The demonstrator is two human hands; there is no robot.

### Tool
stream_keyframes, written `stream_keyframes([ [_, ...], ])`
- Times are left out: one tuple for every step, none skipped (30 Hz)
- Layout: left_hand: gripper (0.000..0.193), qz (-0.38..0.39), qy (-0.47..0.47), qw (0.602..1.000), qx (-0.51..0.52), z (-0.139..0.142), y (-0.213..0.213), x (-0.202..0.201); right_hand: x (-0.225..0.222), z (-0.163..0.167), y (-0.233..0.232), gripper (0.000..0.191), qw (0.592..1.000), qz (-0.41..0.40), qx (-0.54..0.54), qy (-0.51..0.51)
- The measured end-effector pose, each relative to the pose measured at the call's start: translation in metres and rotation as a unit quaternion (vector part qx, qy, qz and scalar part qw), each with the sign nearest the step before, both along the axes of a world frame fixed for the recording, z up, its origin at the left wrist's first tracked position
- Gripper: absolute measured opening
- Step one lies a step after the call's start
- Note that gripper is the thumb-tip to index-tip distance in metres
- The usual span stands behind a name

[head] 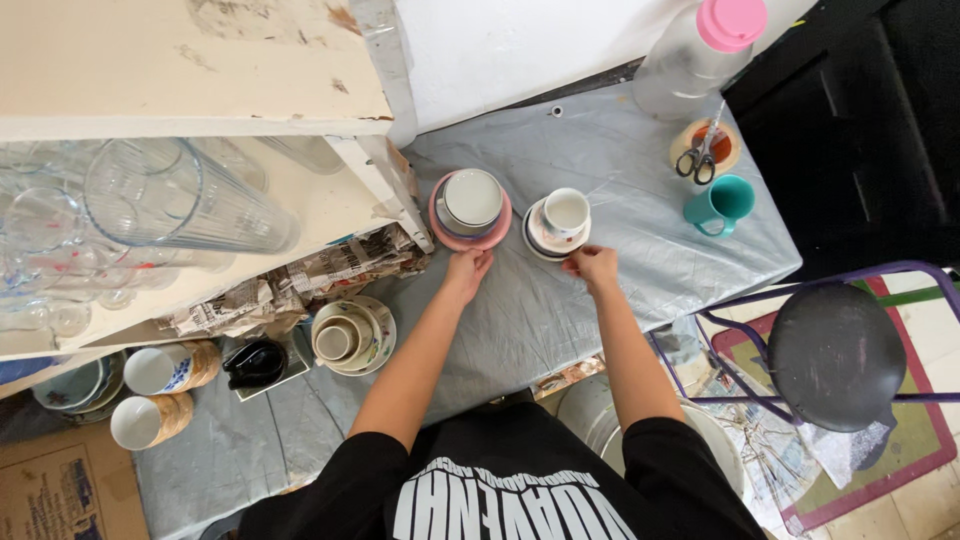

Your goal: The person washes ceramic cups, mugs, and plates one at a time in a large basin of water, occasionally wiping them with a dark cloth, and places the cleaned pieces on the table and shelf. They continue washing more pieces and stacking cleaned cups together.

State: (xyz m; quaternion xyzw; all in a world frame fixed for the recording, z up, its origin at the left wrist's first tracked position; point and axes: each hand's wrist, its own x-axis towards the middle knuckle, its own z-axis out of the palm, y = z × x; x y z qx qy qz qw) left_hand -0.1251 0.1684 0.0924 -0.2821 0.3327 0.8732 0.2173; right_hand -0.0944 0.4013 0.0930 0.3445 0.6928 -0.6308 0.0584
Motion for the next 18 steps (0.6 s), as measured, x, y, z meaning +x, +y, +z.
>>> stream_keyframes([
  [0.014, 0.003, 0.002, 1.0, 0.005, 0.002, 0.001, -0.003, 0.005, -0.001, -0.003, 0.018, 1.0, 0.007, 0.011, -0.009],
  [0.013, 0.006, 0.003, 1.0, 0.009, 0.005, 0.003, -0.007, 0.01, -0.002, -0.007, 0.018, 0.999, 0.015, 0.022, -0.019],
  [0.013, 0.01, 0.003, 1.0, 0.013, 0.008, 0.004, -0.01, 0.014, -0.002, -0.009, 0.017, 1.0, 0.018, 0.017, -0.018],
  [0.013, 0.013, 0.005, 1.0, 0.014, 0.012, 0.005, -0.014, 0.018, -0.002, -0.011, 0.016, 1.0, 0.021, 0.012, -0.017],
  [0.014, 0.016, 0.007, 1.0, 0.014, 0.015, 0.006, -0.018, 0.02, -0.002, -0.014, 0.015, 1.0, 0.025, 0.007, -0.016],
  [0.014, 0.019, 0.009, 1.0, 0.014, 0.019, 0.007, -0.022, 0.023, -0.001, -0.018, 0.016, 0.999, 0.032, 0.0, -0.017],
  [0.016, 0.015, 0.01, 1.0, 0.016, 0.023, 0.007, -0.027, 0.026, -0.002, -0.021, 0.017, 0.999, 0.039, -0.007, -0.019],
  [0.017, 0.012, 0.013, 1.0, 0.018, 0.026, 0.007, -0.031, 0.027, -0.002, -0.025, 0.017, 0.999, 0.047, -0.014, -0.021],
  [0.019, 0.009, 0.016, 1.0, 0.019, 0.028, 0.007, -0.036, 0.028, -0.002, -0.028, 0.017, 0.998, 0.048, -0.017, -0.022],
  [0.02, 0.005, 0.016, 1.0, 0.022, 0.03, 0.007, -0.04, 0.029, -0.002, -0.031, 0.017, 0.998, 0.049, -0.02, -0.023],
  [0.021, 0.001, 0.015, 1.0, 0.025, 0.031, 0.005, -0.043, 0.031, -0.002, -0.034, 0.018, 0.998, 0.05, -0.023, -0.025],
  [0.022, -0.003, 0.013, 1.0, 0.027, 0.031, 0.004, -0.046, 0.032, -0.003, -0.037, 0.017, 0.998, 0.049, -0.018, -0.032],
  [0.024, -0.018, 0.015, 1.0, 0.021, 0.03, 0.002, -0.047, 0.032, -0.003, -0.04, 0.016, 0.998, 0.048, -0.012, -0.039],
  [0.026, -0.033, 0.017, 0.999, 0.016, 0.028, 0.0, -0.047, 0.032, -0.004, -0.044, 0.015, 0.998, 0.046, -0.006, -0.045],
  [0.029, -0.047, 0.02, 0.999, 0.011, 0.027, -0.002, -0.045, 0.032, -0.005, -0.048, 0.015, 0.998, 0.05, -0.017, -0.042],
  [0.033, -0.07, 0.057, 0.995, -0.044, 0.025, -0.005, -0.042, 0.033, -0.006, -0.054, 0.015, 0.997, 0.055, -0.028, -0.039],
  [0.037, -0.093, 0.094, 0.986, -0.099, 0.021, -0.008, -0.036, 0.033, -0.007, -0.059, 0.015, 0.997, 0.058, -0.039, -0.036],
  [0.042, -0.113, 0.132, 0.973, -0.152, 0.017, -0.011, -0.03, 0.033, -0.009, -0.064, 0.015, 0.997, 0.064, -0.035, -0.038],
])
